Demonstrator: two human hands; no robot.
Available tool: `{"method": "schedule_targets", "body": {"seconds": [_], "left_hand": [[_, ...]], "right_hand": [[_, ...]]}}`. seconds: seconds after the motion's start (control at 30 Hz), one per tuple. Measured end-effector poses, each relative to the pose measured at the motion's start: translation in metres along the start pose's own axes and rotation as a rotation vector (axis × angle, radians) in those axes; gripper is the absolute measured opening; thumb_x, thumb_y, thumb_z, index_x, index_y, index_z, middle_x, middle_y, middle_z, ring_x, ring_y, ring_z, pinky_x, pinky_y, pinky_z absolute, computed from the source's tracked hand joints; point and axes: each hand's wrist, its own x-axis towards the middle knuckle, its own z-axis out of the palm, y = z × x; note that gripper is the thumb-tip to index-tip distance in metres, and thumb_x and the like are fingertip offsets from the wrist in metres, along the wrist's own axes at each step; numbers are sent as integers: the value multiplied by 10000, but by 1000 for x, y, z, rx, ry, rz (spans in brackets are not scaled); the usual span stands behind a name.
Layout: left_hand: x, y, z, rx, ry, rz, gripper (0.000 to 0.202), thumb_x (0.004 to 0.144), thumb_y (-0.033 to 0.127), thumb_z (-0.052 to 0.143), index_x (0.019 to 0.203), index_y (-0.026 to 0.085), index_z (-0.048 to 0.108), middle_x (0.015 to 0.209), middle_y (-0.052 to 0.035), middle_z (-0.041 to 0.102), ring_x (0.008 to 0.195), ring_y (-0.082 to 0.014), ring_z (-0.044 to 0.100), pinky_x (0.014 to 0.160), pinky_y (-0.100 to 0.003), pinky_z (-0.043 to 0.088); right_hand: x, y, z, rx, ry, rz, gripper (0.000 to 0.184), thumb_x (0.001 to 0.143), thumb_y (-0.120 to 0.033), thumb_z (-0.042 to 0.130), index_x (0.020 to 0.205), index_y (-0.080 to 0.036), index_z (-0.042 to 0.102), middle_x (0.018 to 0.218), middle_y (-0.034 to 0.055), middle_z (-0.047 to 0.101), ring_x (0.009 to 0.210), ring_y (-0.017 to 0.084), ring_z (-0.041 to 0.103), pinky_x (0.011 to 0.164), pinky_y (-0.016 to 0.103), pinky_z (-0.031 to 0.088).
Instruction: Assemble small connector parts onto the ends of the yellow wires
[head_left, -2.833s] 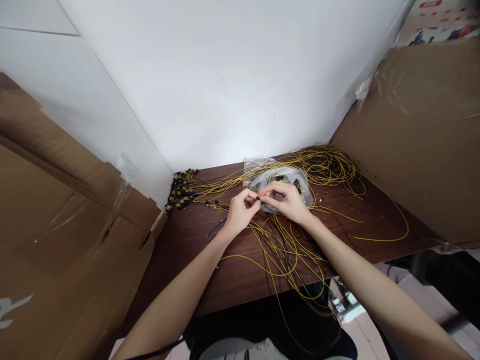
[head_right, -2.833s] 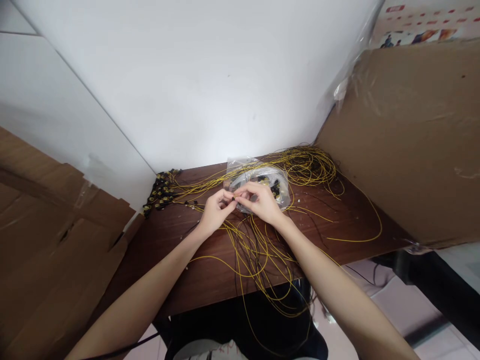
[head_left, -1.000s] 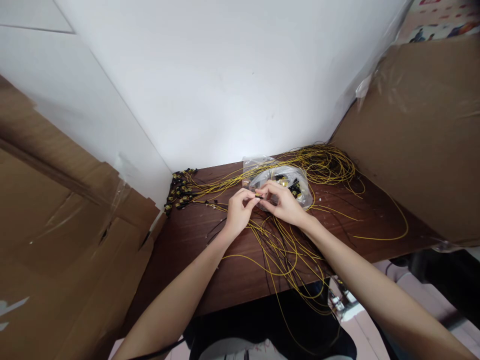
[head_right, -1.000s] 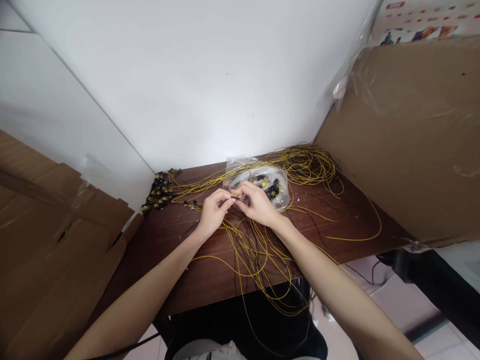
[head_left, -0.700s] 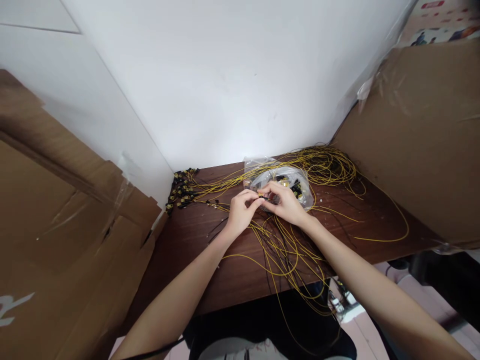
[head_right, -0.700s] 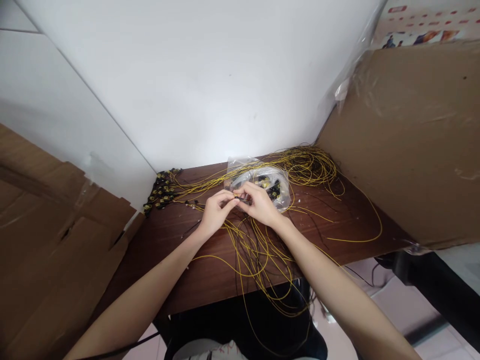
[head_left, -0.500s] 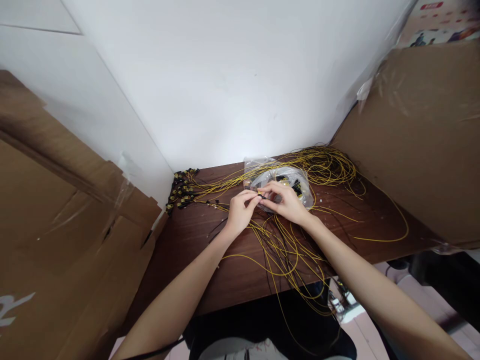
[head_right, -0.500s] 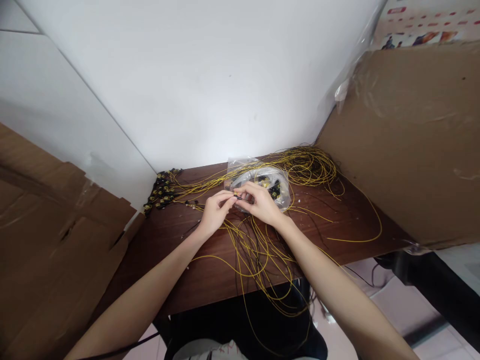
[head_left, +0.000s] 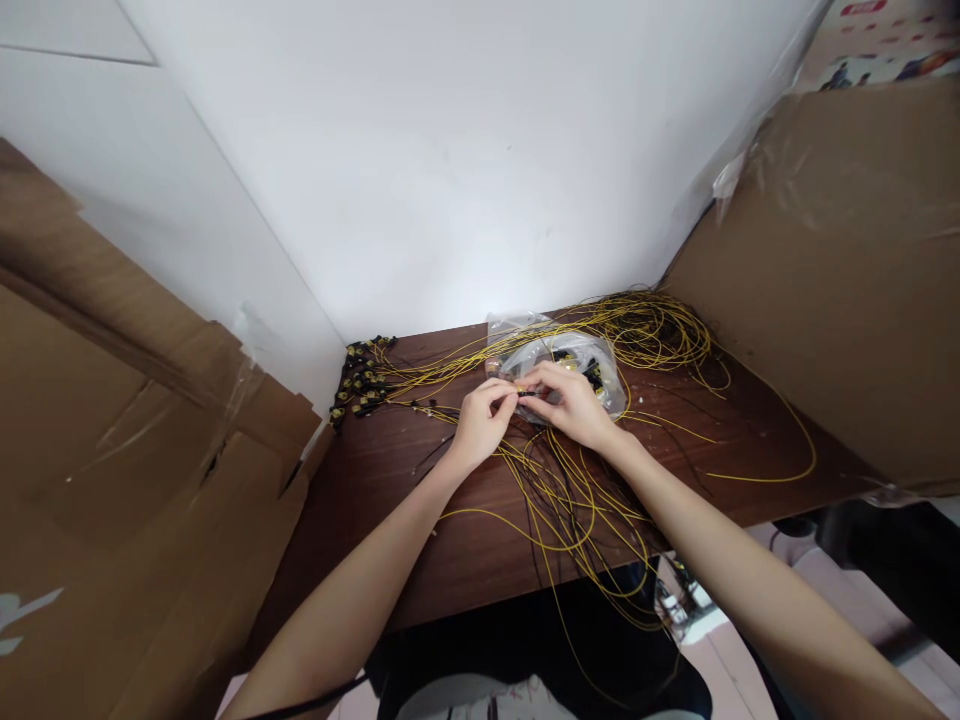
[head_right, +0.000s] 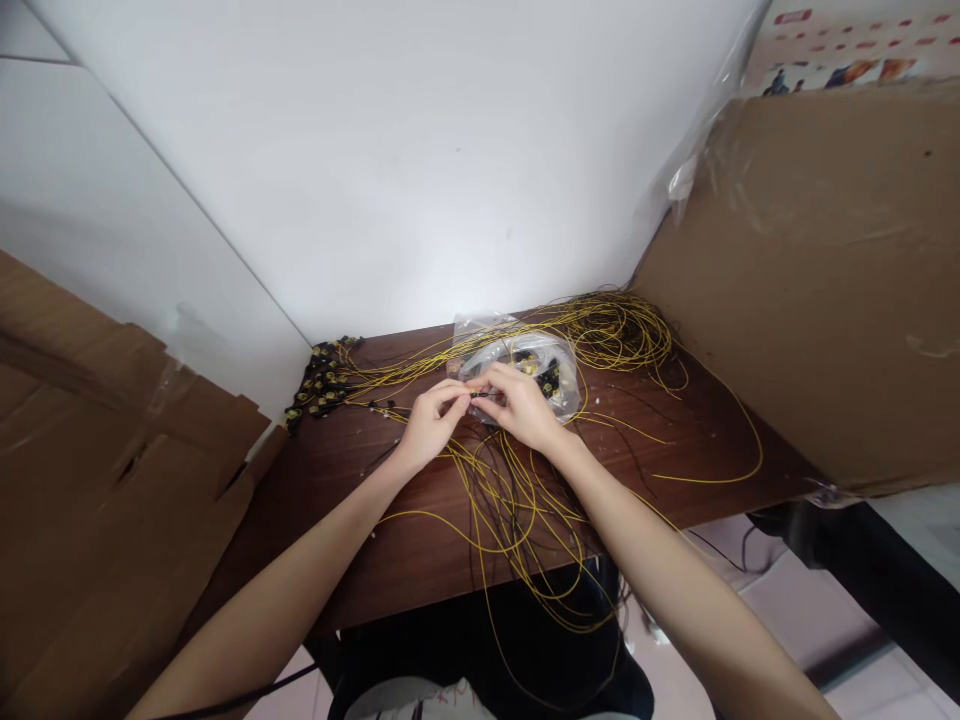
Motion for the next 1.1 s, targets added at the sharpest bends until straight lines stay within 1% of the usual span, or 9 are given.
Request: {"method": "schedule_targets", "body": {"seconds": [0.17,0.4,0.5,0.63,0.73,0.8,0.93,1.0,1.1], "left_hand": [[0,1,0,15,-12,-7,177,814,168,506,755,154,672,839,-62,650,799,-166,595,719,-265,462],[-1,2,0,11,-30,-15,174,816,182,510,764,156,674,834,-56,654,787,-162,595,694,-256,461],[-1,2,0,-2,-9,-25,190,829,206,498,755,154,665,814,-53,643,761,-153,588,655,-242,453],[-1,2,0,-25,20,-56,225,844,275,488,770,148,659,784,-47,624,672,-129,560,584,-228,430],[-1,2,0,-37,41,-65,187,818,278,532,785,144,658,793,-46,632,678,-128,556,614,-232,434],[-1,1,1,-66,47,-95,159,797,268,559,826,143,651,803,-48,648,675,-128,559,629,-238,439],[-1,-3,3,-183,32,-167,190,768,248,585,919,142,630,872,-65,676,690,-133,585,618,-237,453],[0,-4,3,-226,38,-194,187,765,252,585,908,141,632,890,-72,679,701,-134,589,589,-225,450],[1,-3,1,-284,97,-249,200,749,263,599,906,145,636,897,-75,673,707,-135,585,506,-192,425]], "right_hand": [[0,2,0,-4,-5,-22,167,830,-306,567,933,-189,628,836,60,607,768,184,556,683,315,448],[-1,3,-2,-18,-35,-27,174,834,-321,561,918,-178,613,792,54,579,731,179,540,667,313,444],[0,1,-1,-15,-6,-21,155,829,-301,571,913,-179,615,794,53,580,737,178,539,670,311,444],[1,-4,1,-66,45,-36,141,821,-255,582,946,-200,617,849,54,603,804,193,528,730,335,431],[1,-7,2,-106,59,-45,134,814,-233,581,942,-206,612,855,52,592,829,203,504,735,342,422],[0,-8,2,-119,53,-41,135,808,-214,580,939,-205,608,851,52,579,833,205,493,731,340,419],[0,-8,3,-109,24,-48,157,790,-172,582,943,-207,594,868,50,579,849,206,496,767,353,410],[0,-8,3,-90,18,-52,179,784,-156,578,957,-204,582,882,50,587,853,204,502,784,357,407],[1,-10,2,-70,44,-52,200,781,-95,526,947,-196,573,884,48,592,859,199,504,792,354,403]]}}
